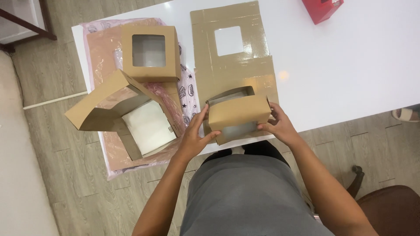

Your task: The person assembles flat cardboard boxes with clear plastic windows on a white table. They fold the flaps, tuck tabs into slots, and secure the structure by hand. The person repeats this process for multiple boxes, stacking the finished ones.

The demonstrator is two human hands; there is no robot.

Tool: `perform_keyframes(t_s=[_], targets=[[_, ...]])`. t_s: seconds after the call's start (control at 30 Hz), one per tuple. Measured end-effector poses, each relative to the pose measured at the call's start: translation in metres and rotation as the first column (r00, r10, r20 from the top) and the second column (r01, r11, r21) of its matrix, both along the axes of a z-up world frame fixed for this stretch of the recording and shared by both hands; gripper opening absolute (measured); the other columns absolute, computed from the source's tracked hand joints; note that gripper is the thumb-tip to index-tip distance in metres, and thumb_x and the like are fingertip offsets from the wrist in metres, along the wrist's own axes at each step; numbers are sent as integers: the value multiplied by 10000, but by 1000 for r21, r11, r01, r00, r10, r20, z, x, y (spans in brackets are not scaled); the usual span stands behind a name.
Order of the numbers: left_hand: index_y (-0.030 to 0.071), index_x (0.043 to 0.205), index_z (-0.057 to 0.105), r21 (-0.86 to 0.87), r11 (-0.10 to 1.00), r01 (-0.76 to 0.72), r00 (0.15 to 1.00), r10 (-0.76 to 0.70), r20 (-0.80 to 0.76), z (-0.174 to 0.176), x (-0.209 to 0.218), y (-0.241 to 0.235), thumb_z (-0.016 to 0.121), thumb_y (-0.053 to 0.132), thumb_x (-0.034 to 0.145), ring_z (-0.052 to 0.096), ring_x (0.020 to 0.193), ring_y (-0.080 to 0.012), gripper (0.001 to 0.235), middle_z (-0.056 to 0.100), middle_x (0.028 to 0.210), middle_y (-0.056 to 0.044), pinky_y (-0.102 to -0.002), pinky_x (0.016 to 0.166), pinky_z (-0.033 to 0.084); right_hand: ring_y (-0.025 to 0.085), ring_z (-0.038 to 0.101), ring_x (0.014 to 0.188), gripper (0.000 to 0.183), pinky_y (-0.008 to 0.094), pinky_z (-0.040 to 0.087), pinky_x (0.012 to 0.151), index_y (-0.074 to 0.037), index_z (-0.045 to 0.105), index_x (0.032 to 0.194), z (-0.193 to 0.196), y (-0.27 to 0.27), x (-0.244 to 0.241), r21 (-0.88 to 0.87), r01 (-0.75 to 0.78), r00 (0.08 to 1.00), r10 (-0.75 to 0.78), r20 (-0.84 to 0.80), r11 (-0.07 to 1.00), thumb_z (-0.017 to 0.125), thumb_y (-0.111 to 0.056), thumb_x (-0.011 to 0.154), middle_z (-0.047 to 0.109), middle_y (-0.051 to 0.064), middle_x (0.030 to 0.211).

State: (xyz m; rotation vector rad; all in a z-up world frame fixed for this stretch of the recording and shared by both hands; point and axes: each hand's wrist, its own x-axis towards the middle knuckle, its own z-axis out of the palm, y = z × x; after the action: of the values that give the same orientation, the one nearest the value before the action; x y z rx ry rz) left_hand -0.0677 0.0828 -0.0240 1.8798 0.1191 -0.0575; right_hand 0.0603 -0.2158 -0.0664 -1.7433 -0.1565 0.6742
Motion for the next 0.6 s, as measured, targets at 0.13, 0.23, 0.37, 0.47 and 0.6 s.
perform_keyframes(t_s=[0.13,0.23,0.37,0.47,0.6], targets=[[41,1628,208,-73,985,-153,983,160,86,-22,-5,-4,836,257,859,550,1311,-408,1016,516,1398,-231,-557,1167,391,344,527,1316,938,540,522,1062,-99,499,1456,-6,7,-9,32,115,993,-115,-9,993,953,-257,650,512,100,1375],[25,1641,69,-273,908,-318,948,312,-65,-37,5,-16,705,334,980,486,1343,-496,967,412,1458,-293,-630,1134,409,458,495,1339,874,631,485,1070,-56,409,1511,8,22,-13,-21,153,988,-154,-28,988,841,-355,812,471,227,1403],[10,1633,175,-363,806,-468,884,417,-213,-48,23,-23,814,392,885,489,1368,-432,1055,419,1480,-281,-573,1121,444,494,527,1299,736,634,479,1062,-11,471,1468,14,36,-13,-50,223,974,-221,51,973,806,-332,897,510,257,1383],[67,1559,436,-342,826,-449,892,439,-109,-37,31,-25,915,317,786,453,1397,-387,943,427,1459,-206,-622,1154,377,451,530,1309,738,600,488,1069,-60,499,1459,0,25,-9,23,256,961,-257,98,966,816,-385,878,505,203,1421],[158,1512,532,-57,980,-191,898,198,393,-39,31,-9,936,247,720,492,1359,-340,894,468,1398,-121,-509,1179,362,367,537,1325,843,537,528,1061,-68,469,1455,11,17,-1,117,195,958,-215,189,974,894,-214,741,532,133,1424]])
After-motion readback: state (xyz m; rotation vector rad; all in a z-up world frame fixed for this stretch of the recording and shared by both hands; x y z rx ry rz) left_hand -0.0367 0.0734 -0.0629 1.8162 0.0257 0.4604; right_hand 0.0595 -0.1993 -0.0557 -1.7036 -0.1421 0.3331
